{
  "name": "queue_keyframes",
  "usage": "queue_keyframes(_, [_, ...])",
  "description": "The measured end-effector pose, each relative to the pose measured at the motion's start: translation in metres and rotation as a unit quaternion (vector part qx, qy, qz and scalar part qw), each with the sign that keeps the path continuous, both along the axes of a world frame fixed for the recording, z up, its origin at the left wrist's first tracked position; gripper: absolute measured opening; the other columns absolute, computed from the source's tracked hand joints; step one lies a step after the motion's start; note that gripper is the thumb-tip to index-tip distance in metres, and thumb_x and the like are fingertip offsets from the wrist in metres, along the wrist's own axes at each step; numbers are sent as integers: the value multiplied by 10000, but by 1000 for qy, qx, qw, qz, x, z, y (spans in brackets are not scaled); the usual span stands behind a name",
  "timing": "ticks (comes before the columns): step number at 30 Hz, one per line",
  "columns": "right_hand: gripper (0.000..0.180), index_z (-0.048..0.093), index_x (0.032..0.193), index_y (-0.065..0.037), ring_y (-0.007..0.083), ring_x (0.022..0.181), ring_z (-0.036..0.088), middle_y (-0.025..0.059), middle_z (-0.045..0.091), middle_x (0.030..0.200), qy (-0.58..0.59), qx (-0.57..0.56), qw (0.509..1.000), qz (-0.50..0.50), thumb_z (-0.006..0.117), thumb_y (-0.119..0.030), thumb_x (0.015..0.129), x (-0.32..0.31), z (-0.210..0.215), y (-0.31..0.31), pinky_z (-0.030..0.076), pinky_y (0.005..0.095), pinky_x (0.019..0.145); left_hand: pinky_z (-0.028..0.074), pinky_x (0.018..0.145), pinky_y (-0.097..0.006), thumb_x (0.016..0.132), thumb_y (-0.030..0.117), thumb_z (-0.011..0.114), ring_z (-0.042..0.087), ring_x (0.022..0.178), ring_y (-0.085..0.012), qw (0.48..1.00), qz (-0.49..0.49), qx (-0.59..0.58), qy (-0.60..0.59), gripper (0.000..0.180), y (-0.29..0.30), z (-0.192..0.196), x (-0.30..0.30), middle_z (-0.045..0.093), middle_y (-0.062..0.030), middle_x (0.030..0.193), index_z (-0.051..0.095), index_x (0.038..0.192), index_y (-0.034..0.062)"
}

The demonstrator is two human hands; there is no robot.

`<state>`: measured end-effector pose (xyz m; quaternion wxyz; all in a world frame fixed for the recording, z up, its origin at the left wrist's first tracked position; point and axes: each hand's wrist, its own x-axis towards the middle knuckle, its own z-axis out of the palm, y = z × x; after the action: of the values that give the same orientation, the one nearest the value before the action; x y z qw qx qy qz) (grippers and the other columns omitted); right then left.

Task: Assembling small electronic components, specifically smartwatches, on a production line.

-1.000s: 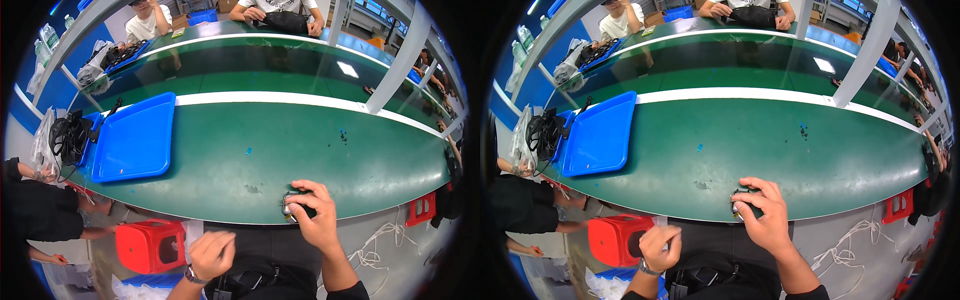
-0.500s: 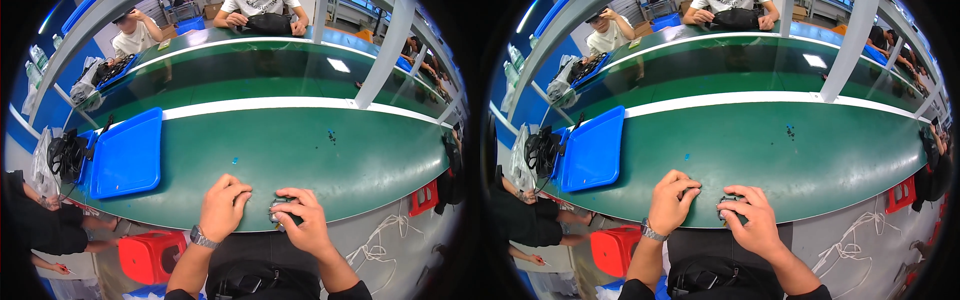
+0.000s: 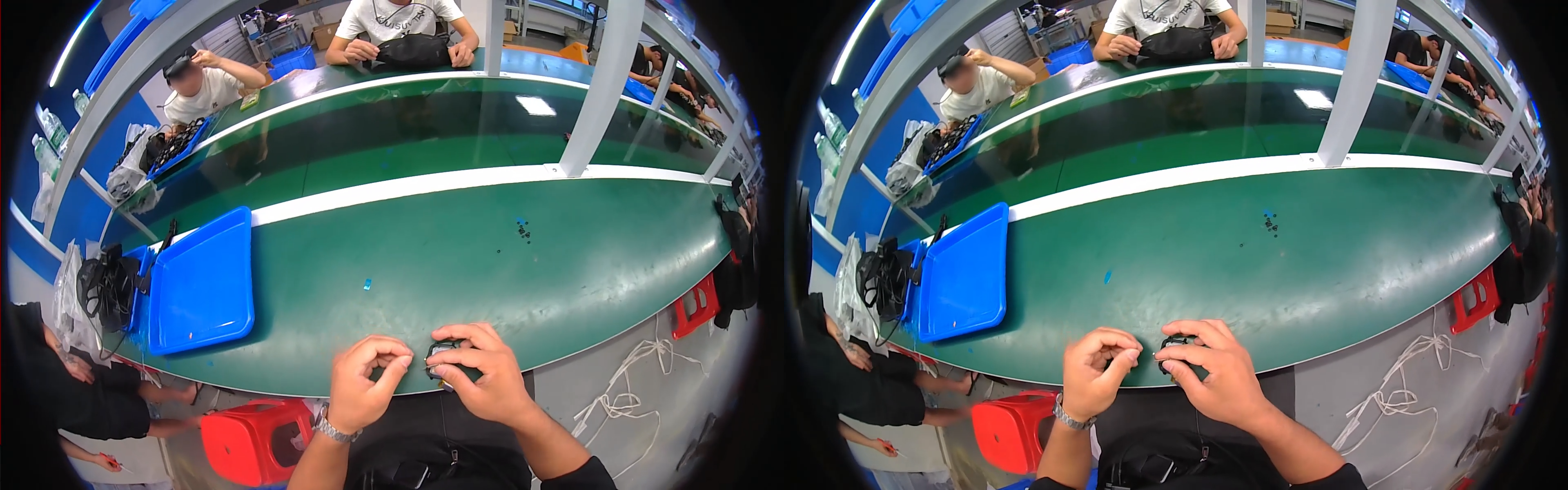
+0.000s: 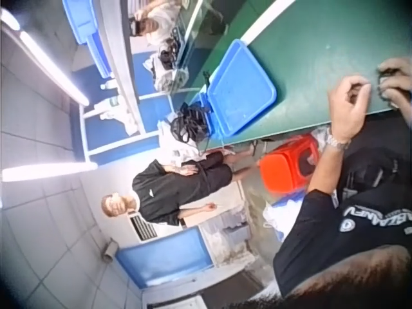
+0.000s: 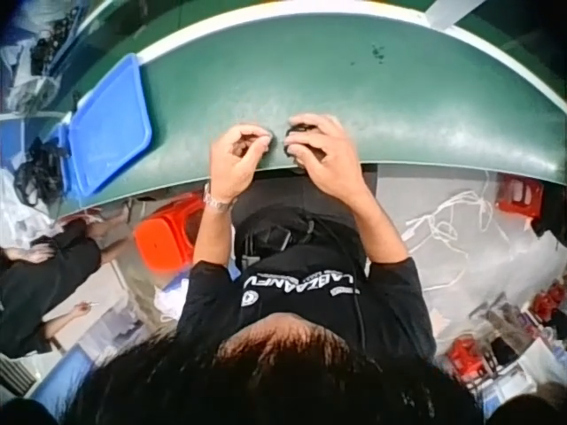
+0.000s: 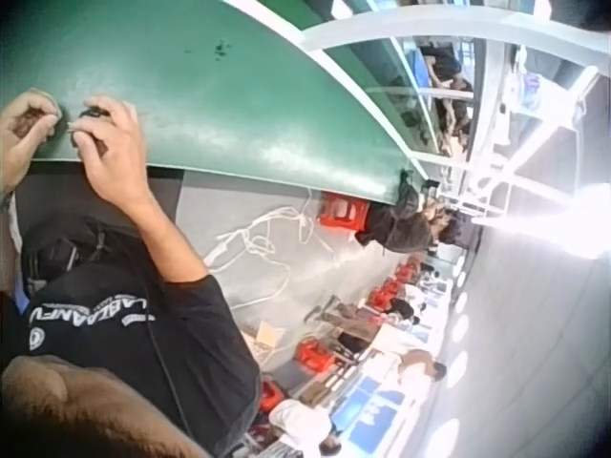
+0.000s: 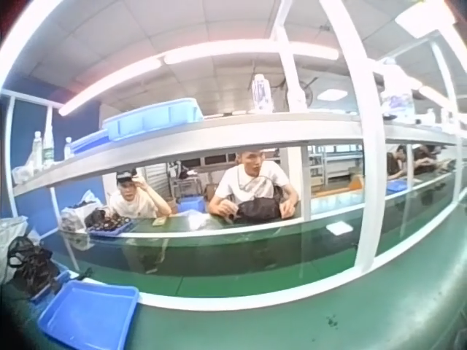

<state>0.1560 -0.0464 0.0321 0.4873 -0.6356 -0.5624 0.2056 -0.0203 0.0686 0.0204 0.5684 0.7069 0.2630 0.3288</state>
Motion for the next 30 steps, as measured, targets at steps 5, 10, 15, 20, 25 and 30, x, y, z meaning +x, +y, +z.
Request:
queue_keyframes(5, [136,781,985,-133,219,1087,586,21,679,1209,29,-2,1000,7,737,-96,862,2,1,-2,505,333,874,577,796,-274,863,-119,696,711,896,-183,996,10,-74,-50,172,-12,2,0,719,-158,950,651,1025,-81])
queue_keyframes(10, [125,778,990,-132,215,1094,588,17,682,1201,61,7,998,17,742,-119,871,4,0,-4,512,331,864,582,813,-274,853,-104,718,726,893,-185,996,7,-72,-46,160,-13,1,3,735,-167,975,686,1007,-73])
queue_keyframes(15, [133,775,999,-136,213,1103,592,9,684,1197,49,9,999,17,745,-136,870,3,-2,-2,509,346,882,600,839,-319,821,-153,723,721,955,-237,995,9,-91,-47,233,-11,0,3,711,-186,983,637,1023,-75])
queue_keyframes(20, [123,775,998,-143,223,1107,591,3,684,1196,39,4,999,14,725,-159,887,1,-2,-2,471,373,939,605,836,-325,813,-160,726,724,943,-240,992,9,-111,-60,250,-11,1,4,712,-193,986,630,1026,-73])
queue_keyframes(25, [131,772,1018,-162,224,1145,572,-7,674,1219,38,-16,999,30,705,-182,907,2,-1,-1,427,390,982,610,828,-329,803,-167,730,724,916,-241,988,8,-132,-78,262,-7,0,3,711,-201,981,627,1026,-76])
queue_keyframes(30, [137,770,1032,-182,219,1186,548,-16,661,1248,49,-40,997,55,693,-199,920,7,0,-1,396,402,1012,591,840,-305,835,-125,733,718,917,-201,982,-36,-168,-79,228,-3,0,1,721,-180,992,650,1043,-83])
